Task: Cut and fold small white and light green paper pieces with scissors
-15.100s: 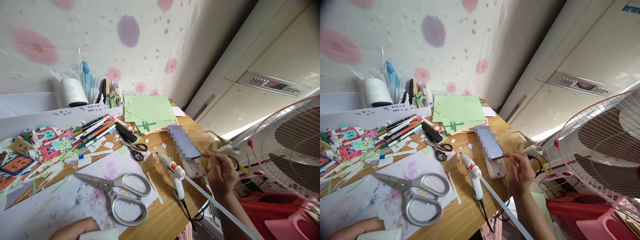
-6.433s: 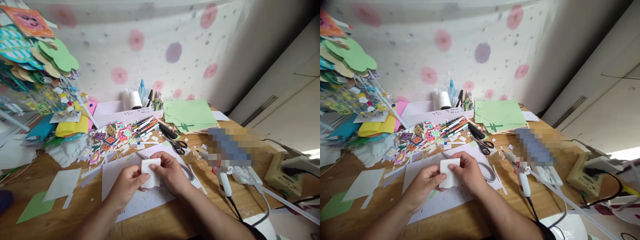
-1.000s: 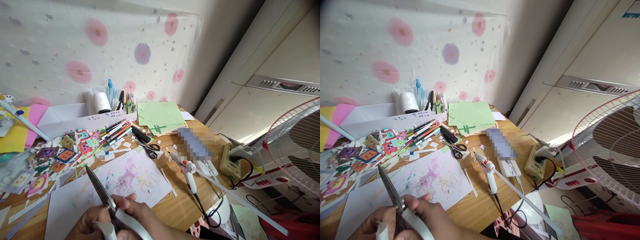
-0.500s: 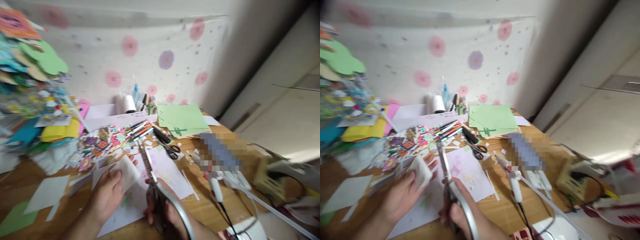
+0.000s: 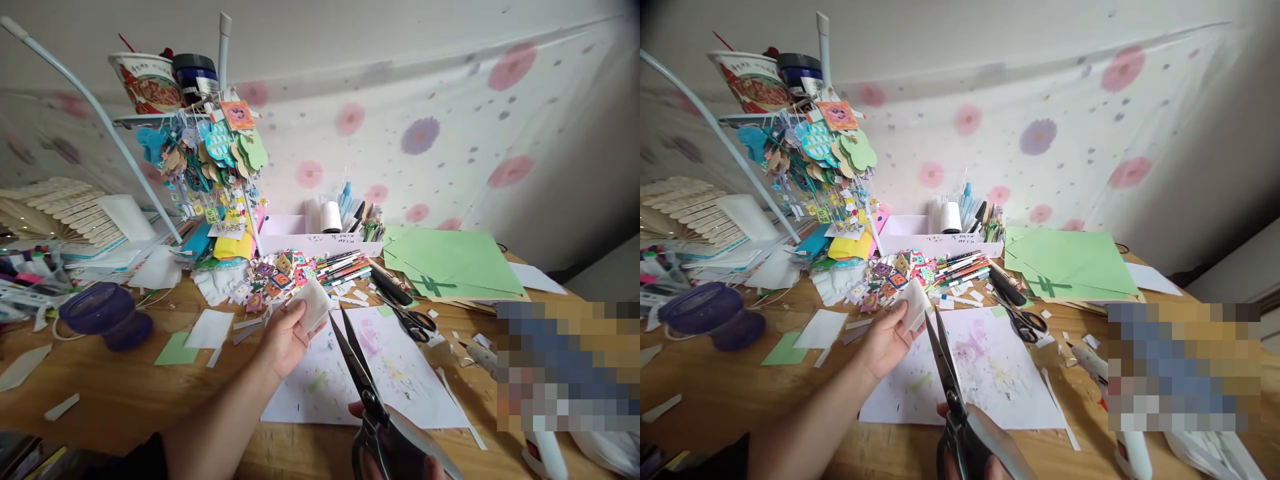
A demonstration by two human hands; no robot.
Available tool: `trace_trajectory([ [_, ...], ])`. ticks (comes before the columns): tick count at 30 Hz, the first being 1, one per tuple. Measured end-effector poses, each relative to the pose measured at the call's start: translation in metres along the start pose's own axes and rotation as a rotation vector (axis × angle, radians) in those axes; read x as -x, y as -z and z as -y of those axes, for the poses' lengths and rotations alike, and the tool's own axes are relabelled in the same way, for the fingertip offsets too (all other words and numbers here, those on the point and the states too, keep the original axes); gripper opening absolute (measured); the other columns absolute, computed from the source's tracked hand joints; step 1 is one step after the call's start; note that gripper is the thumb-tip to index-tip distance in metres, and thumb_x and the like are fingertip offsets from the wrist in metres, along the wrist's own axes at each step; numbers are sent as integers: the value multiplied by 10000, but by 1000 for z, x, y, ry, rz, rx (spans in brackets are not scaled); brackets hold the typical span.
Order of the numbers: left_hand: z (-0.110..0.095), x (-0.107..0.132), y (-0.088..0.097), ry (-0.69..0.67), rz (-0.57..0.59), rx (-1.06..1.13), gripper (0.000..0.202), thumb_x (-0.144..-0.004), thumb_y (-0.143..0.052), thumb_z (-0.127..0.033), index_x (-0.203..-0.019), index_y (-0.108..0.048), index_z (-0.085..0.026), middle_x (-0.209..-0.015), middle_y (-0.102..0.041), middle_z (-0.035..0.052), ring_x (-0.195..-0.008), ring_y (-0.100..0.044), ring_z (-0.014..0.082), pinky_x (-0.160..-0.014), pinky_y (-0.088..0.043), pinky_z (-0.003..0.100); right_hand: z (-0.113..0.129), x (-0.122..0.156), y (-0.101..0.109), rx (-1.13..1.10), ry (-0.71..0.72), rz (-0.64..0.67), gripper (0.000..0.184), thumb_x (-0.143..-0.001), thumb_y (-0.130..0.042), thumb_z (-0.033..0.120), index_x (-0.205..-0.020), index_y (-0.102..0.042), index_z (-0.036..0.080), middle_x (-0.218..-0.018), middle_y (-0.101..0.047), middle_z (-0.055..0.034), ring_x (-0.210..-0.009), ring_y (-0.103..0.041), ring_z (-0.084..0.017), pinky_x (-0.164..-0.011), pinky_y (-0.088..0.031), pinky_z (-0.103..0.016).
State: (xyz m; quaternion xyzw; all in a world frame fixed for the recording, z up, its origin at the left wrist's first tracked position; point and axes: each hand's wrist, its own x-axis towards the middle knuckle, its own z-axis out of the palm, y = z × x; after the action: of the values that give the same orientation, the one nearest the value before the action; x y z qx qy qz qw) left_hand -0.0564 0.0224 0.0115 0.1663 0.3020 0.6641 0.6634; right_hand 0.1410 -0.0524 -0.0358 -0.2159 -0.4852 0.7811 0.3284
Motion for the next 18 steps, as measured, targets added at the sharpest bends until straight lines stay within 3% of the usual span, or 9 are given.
trace_trajectory([
  [5, 6, 3, 3, 55, 141, -94, 277, -694, -766, -223, -938, -664, -140, -838, -734, 46, -734, -678, 176, -658, -537, 283, 14, 10, -9, 39, 32, -14, 767, -739, -449, 762, -1216, -477, 163, -652, -532, -18, -498, -414, -107, -482, -291, -244],
  [10, 17, 5, 2, 46, 222, -170, 272, -699, -768, -237, -938, -667, -155, -838, -723, 39, -738, -667, 174, -672, -522, 280, 21, 16, -18, 6, 60, -81, 678, -809, -424, 703, -1249, -461, 189, -748, -548, -19, -500, -454, -89, -539, -374, -268],
  [14, 18, 5, 2, 20, 183, -186, 280, -671, -789, -237, -912, -667, -160, -828, -725, 38, -721, -666, 175, -645, -527, 276, 16, 14, -18, 32, 110, -80, 653, -826, -422, 682, -1256, -447, 191, -766, -552, -23, -523, -482, -100, -512, -371, -254],
  [18, 13, 3, 0, -22, 128, -199, 389, -674, -786, -213, -1036, -648, -186, -889, -736, 47, -752, -683, 178, -698, -547, 291, 16, 11, -18, 34, 144, -79, 653, -820, -433, 687, -1239, -442, 187, -742, -529, -1, -483, -455, -75, -497, -378, -239],
])
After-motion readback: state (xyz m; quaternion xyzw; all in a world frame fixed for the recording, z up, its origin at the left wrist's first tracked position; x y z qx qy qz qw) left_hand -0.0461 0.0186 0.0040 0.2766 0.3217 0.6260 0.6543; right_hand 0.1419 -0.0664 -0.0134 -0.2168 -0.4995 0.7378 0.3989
